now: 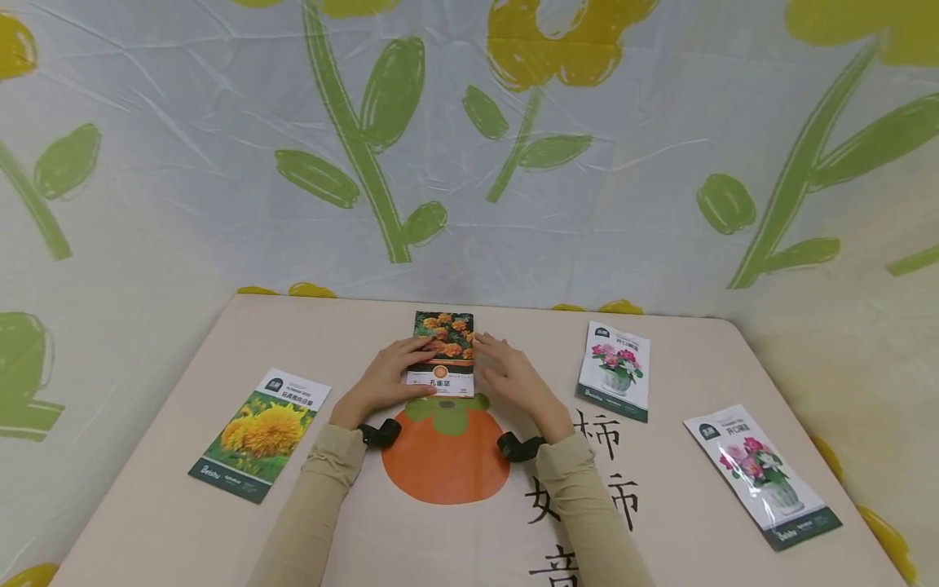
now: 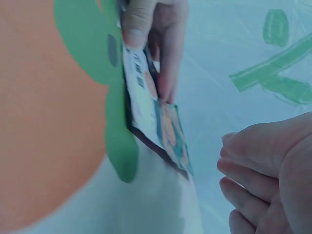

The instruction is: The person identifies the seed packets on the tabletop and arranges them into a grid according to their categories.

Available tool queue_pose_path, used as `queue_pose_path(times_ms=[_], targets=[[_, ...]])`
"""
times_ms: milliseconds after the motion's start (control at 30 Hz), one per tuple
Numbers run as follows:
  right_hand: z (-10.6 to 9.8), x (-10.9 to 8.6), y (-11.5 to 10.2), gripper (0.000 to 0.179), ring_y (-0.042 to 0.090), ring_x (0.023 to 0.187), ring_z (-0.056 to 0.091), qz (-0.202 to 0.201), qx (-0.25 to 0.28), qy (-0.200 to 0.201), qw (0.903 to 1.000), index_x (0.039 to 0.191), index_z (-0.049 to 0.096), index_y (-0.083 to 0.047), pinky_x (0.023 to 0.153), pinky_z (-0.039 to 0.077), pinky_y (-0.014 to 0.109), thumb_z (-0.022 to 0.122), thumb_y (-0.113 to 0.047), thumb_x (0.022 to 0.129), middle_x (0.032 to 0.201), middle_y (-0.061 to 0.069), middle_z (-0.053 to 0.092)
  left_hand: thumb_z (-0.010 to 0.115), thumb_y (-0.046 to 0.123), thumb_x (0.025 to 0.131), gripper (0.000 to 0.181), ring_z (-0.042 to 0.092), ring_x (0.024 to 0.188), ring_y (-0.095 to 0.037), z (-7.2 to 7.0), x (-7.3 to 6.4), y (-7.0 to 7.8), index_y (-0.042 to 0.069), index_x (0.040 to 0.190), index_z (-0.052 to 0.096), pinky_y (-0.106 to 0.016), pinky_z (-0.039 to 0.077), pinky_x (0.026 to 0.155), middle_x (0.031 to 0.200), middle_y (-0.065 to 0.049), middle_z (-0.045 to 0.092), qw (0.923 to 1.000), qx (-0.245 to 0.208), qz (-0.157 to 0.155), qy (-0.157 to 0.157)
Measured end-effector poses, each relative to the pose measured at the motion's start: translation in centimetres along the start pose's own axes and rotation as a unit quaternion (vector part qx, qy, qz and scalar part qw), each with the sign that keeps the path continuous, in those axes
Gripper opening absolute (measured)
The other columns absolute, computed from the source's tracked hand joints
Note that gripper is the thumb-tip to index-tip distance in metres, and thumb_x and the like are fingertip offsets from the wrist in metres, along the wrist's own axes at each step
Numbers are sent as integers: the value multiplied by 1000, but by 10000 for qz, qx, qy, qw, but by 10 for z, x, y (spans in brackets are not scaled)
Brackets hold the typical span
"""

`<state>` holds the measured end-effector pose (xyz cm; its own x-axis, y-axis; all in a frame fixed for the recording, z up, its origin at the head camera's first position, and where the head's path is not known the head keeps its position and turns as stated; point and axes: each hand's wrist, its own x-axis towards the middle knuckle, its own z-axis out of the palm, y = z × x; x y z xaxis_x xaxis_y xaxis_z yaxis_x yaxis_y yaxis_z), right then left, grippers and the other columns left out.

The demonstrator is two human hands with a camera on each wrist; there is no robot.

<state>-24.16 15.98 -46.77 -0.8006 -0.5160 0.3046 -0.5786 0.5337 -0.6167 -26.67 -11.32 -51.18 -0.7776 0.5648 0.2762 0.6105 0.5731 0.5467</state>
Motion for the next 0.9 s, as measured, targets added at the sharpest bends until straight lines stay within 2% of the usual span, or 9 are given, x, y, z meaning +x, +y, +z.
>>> queue_pose_path(times_ms=[100, 333, 533, 733, 900], targets=[[-6, -1, 2, 41, 44, 137, 40, -38, -16, 227, 9997, 132, 54, 15, 114, 23, 62, 57, 1, 94, 143, 28, 49, 80, 38, 82, 66, 36, 141, -37, 0, 0, 0, 8, 138, 60, -61, 28, 111, 152, -14, 43, 10000, -29, -22, -15], [-26, -8, 2, 40, 38, 138, 41, 263, 45, 664, 9974, 134, 56, 9, 117, 23, 55, 60, -4, 96, 144, 23, 51, 80, 38, 82, 67, 35, 142, -35, 0, 0, 0, 8, 138, 60, -60, 27, 112, 153, -13, 43, 10000, -19, -47, -48], [-49, -19, 10, 38, 37, 138, 42, 474, 13, 1147, 9923, 134, 57, 8, 118, 21, 53, 59, -2, 97, 143, 23, 51, 81, 38, 81, 68, 35, 142, -35, 0, 0, 0, 8, 139, 59, -59, 27, 113, 153, -13, 42, 9999, -42, -95, -90], [-70, -34, 22, 37, 36, 137, 44, 1110, -82, 1744, 9784, 135, 57, 4, 119, 22, 48, 56, -5, 99, 143, 20, 52, 80, 37, 83, 69, 33, 143, -35, 1, 0, 0, 5, 140, 57, -54, 26, 116, 155, -13, 40, 9997, -64, -56, -209], [-87, -47, 29, 37, 38, 137, 43, 1686, -53, 2132, 9623, 136, 58, 1, 114, 30, 54, 56, -7, 99, 143, 20, 53, 76, 39, 87, 70, 25, 147, -33, 1, 0, -2, 4, 143, 52, -46, 18, 120, 158, -12, 35, 9990, -30, -74, -429]])
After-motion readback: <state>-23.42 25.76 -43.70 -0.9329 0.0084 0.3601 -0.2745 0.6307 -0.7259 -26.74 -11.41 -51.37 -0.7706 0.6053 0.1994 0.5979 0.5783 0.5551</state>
